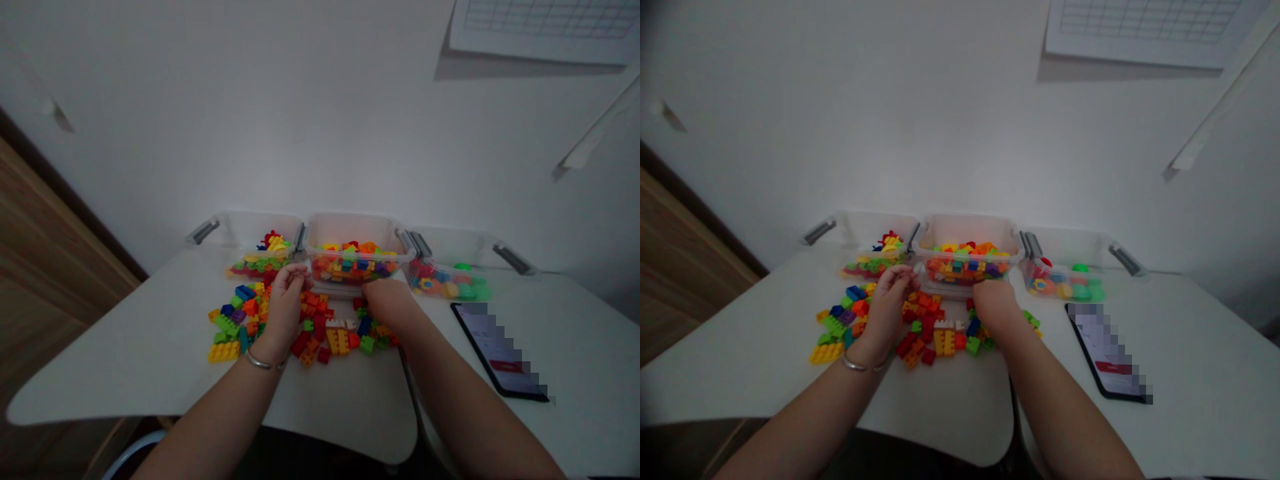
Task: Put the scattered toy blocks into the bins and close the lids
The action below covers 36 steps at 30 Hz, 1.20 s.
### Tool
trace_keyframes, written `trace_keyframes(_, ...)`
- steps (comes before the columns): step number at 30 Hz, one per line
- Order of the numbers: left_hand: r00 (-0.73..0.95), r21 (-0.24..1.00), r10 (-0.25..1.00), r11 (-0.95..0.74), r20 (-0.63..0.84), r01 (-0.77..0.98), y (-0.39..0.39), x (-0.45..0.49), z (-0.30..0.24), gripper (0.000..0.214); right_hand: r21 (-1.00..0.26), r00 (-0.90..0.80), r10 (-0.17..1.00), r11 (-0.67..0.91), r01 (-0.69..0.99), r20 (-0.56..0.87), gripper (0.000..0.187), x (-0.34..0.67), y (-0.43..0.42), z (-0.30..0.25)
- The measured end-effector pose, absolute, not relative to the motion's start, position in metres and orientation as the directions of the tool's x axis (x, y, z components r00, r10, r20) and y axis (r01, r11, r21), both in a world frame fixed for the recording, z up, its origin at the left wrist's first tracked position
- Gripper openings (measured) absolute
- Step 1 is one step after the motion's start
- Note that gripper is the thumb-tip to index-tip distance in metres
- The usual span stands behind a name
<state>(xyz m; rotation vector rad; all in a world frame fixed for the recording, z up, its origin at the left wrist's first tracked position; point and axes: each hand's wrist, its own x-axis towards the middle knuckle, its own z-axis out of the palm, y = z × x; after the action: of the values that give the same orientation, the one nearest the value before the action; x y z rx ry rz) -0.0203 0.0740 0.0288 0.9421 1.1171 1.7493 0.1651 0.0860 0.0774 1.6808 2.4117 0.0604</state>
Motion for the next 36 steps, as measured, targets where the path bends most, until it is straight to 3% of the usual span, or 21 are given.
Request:
trace_keyframes(8, -0.362, 0.937, 0.920, -0.250, 0.152, -0.243, 0.073, -0.020, 0.029, 0.015, 0.096, -0.515, 0.847, 0.528, 0.844, -0.130, 0.030, 0.153, 0.087, 0.068)
trace_keyframes(24, -0.306, 0.958, 0.937, -0.227, 0.167, -0.174, 0.073, -0.020, 0.027, 0.015, 0.122, -0.517, 0.853, 0.523, 0.844, -0.077, 0.028, 0.149, 0.087, 0.066)
trace_keyframes(31, -0.032, 0.966, 0.966, -0.257, 0.256, -0.030, 0.075, -0.016, 0.018, 0.022, 0.066, -0.572, 0.799, 0.571, 0.818, 0.183, 0.015, 0.156, 0.068, 0.097)
trace_keyframes(36, 0.035, 0.962, 0.967, -0.245, 0.251, -0.117, 0.076, -0.016, 0.019, 0.022, 0.025, -0.589, 0.731, 0.620, 0.784, 0.346, 0.014, 0.149, 0.062, 0.094)
